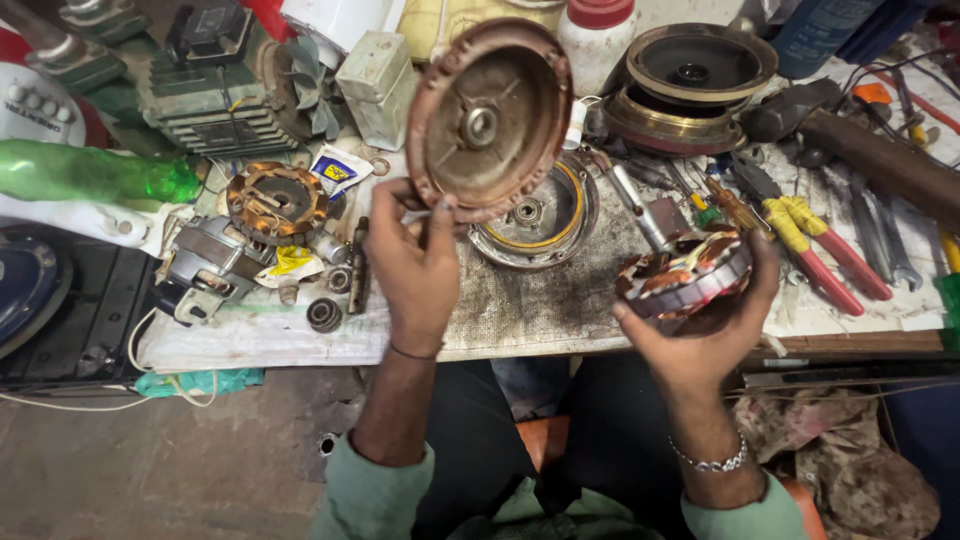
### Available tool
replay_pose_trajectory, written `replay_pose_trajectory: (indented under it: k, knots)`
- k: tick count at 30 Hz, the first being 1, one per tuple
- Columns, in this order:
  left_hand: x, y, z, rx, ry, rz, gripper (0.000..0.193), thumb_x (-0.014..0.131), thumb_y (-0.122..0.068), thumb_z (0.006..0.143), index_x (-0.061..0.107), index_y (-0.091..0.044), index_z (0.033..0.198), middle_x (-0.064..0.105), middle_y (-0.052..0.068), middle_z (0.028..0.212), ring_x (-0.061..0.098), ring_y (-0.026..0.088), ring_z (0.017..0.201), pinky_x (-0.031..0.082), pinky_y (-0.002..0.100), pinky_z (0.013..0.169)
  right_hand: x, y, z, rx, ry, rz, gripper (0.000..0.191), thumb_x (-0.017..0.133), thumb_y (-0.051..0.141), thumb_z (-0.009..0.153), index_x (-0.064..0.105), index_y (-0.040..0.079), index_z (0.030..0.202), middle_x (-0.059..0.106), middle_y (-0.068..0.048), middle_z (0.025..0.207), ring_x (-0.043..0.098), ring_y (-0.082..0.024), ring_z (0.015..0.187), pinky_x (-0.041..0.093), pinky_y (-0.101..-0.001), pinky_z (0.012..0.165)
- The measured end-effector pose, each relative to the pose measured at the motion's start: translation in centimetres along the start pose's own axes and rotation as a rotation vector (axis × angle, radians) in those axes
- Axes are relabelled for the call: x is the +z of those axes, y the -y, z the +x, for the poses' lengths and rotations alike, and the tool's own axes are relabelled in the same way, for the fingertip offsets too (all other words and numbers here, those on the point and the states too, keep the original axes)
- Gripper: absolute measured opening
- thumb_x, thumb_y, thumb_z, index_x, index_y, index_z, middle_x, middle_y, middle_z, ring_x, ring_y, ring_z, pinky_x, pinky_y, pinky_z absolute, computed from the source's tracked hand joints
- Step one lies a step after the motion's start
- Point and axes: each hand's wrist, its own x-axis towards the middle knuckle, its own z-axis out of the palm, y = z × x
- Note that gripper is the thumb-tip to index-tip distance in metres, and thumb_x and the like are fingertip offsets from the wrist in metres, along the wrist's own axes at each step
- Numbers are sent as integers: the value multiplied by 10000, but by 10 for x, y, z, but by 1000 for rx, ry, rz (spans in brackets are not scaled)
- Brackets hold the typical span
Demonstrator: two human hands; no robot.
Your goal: The person uses a small metal tool to scrape and clean the surface of a cylindrical motor component with copper windings. They rotate the component to access different areas, then place it into a larger metal housing on the workbench.
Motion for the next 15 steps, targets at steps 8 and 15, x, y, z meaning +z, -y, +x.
replay_pose_trajectory:
  k: [8,15]
  knots:
    - [14,-26,-23,95,15,240,199,708,-17,987,553,24,1105,704,120,867,726,168,754,536,293,662,5,45,8,-168,77,-36,1171,991,186,713,264,116,1628,451,-191,1561,541,-246,1315,484,-372,1151]
    - [15,-37,-32,87,26,275,218,739,-64,971,574,23,1082,693,114,827,702,182,709,527,314,649,12,56,21,-237,87,-148,1185,1007,225,673,298,119,1617,467,-235,1545,585,-317,1355,546,-417,1138]
